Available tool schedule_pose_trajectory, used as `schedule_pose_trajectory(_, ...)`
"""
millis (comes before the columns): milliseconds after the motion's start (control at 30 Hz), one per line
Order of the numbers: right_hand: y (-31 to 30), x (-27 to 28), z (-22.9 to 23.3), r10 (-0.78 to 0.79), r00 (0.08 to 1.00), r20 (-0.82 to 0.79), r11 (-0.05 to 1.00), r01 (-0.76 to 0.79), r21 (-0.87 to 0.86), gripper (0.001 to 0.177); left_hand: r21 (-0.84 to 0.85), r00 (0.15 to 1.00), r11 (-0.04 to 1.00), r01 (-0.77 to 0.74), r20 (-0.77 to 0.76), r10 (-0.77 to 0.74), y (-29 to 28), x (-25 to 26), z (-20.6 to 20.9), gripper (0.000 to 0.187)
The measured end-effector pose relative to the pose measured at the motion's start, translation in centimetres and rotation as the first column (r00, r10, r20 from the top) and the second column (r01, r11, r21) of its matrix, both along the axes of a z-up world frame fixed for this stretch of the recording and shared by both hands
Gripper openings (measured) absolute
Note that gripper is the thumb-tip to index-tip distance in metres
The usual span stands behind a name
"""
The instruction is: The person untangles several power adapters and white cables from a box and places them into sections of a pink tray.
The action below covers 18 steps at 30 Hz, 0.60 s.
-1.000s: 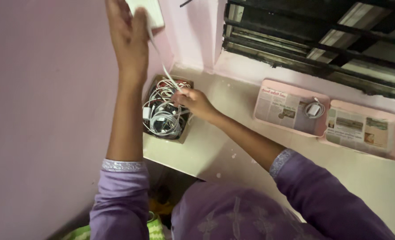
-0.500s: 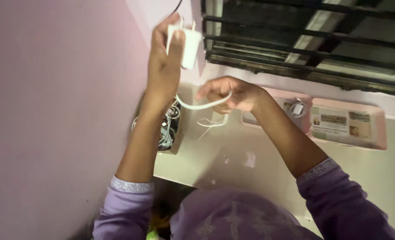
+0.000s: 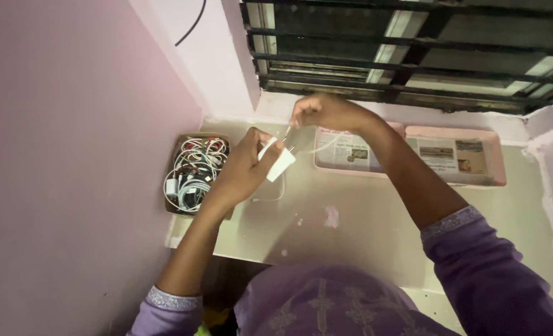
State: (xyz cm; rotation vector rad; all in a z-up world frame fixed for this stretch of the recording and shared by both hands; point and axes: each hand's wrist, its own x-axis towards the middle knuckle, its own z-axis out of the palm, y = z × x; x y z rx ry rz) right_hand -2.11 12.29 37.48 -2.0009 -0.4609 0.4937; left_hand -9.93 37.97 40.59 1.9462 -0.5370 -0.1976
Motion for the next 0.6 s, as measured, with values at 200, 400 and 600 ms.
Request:
schedule_pose_trajectory(200,1.1,-5.1,6.6,-0.182,0.957,0.227,0.978,0.2,-0.063,0.026,0.139,0.95,0.977,-0.16,0.291,0.114,-0.9,-0.3,-2.2,0.045)
schedule_pose_trajectory(400,3.6,-10.6,7.8,-0.327,0.899,0.291,0.939,0.344,-0.008,0.021,0.104,0.91,0.929,-0.356,0.266,0.319,-3.0,0.2,-2.4,0.044)
schedule_pose_trajectory(600,6.5,-15.9,3.3,-0.283,0.941,0.186,0.959,0.282,0.031,0.02,-0.289,0.864,0.831,-0.475,-0.335,0.377,-4.3,4.2,-4.2,0.061)
